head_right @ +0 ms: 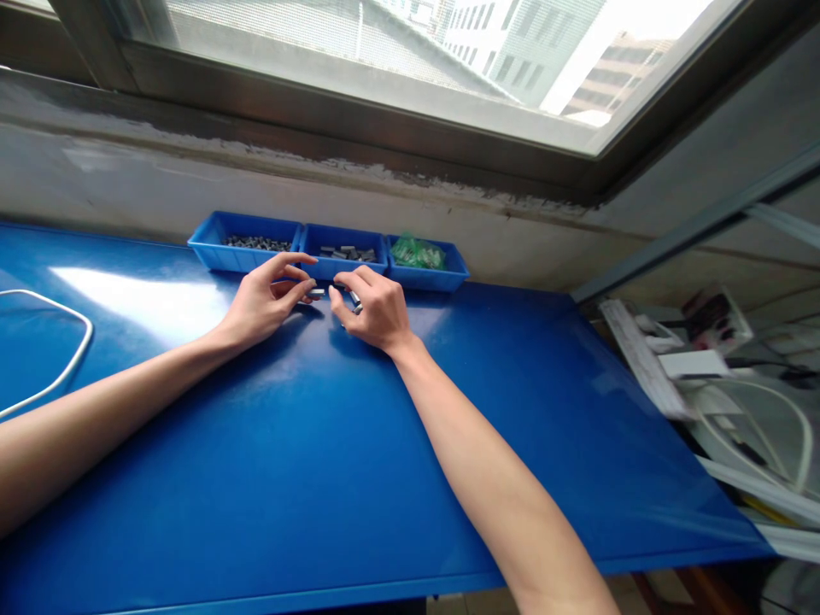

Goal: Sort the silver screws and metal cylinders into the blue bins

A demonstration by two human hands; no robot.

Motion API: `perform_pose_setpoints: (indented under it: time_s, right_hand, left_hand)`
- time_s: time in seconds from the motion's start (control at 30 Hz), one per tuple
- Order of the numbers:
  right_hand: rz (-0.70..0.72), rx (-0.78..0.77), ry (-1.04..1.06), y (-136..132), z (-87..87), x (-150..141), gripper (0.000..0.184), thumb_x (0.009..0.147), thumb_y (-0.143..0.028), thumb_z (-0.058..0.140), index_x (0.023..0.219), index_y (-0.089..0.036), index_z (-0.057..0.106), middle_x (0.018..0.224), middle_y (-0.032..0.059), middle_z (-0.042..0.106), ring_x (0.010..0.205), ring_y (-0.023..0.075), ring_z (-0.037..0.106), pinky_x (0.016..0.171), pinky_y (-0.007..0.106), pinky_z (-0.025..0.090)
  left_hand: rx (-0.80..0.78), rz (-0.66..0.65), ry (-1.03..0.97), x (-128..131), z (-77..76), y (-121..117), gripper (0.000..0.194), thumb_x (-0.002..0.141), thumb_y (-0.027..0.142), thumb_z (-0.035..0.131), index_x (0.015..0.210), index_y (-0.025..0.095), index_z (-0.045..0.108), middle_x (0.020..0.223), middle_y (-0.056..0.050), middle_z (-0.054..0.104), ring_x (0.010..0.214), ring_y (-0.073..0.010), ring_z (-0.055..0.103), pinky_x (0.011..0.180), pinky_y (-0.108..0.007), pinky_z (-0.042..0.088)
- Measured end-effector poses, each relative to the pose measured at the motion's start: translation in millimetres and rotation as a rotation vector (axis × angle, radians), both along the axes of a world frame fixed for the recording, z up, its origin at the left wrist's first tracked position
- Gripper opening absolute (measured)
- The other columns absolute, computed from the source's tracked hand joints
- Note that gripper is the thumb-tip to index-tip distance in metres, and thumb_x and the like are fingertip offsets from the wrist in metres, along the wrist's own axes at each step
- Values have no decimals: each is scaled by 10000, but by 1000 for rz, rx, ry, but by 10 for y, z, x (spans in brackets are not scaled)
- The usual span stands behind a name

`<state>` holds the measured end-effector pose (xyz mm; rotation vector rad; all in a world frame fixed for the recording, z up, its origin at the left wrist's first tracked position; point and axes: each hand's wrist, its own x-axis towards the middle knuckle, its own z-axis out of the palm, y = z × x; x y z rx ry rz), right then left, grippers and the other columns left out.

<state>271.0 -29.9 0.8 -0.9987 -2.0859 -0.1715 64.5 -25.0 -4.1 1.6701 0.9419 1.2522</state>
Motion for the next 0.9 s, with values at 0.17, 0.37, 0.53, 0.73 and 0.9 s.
perform_pose_setpoints:
  time_s: [0.17,0.37,0.53,0.73,0.9]
  right_hand:
    - [76,55,-220,-8,-13,-7,284,965,-412,583,1060,-177,711,912,82,720,796,205,662,752,340,517]
    - [70,39,-236,-3,-8,-27,253,1021,-355,521,1029,-182,706,902,81,731,797,194,674,763,324,514]
    - [44,-6,-81,-7,0,-35,256,1037,-361,495,1060,-192,686,904,74,732,786,186,675,761,311,521]
    - [-114,-3,160,42,-38,-23,286,1024,-435,515,1110,-218,680,841,37,716,638,165,623,701,305,528]
    - [-390,-16,294,168,-101,52,340,1020,-473,503,1109,-210,699,815,49,731,671,192,666,717,321,521]
  left_hand:
    - [-2,-22,-22,-11,-1,22,392,874,375,710,1213,211,603,885,7,621,712,-130,710,750,-258,606]
    - [6,-31,-4,-7,12,15,375,906,424,677,1198,207,585,894,-3,636,703,-133,710,721,-249,594]
    - [16,-20,48,18,19,5,289,980,427,557,1167,208,576,921,-27,687,826,-169,727,791,-292,598]
    - [314,-42,420,29,14,1,257,1004,331,499,1146,194,665,1174,-105,718,1105,-235,658,1028,-386,498]
    - [499,-211,625,37,-7,-59,375,1025,336,469,1348,238,633,1461,-105,584,1430,-299,429,1207,-501,331]
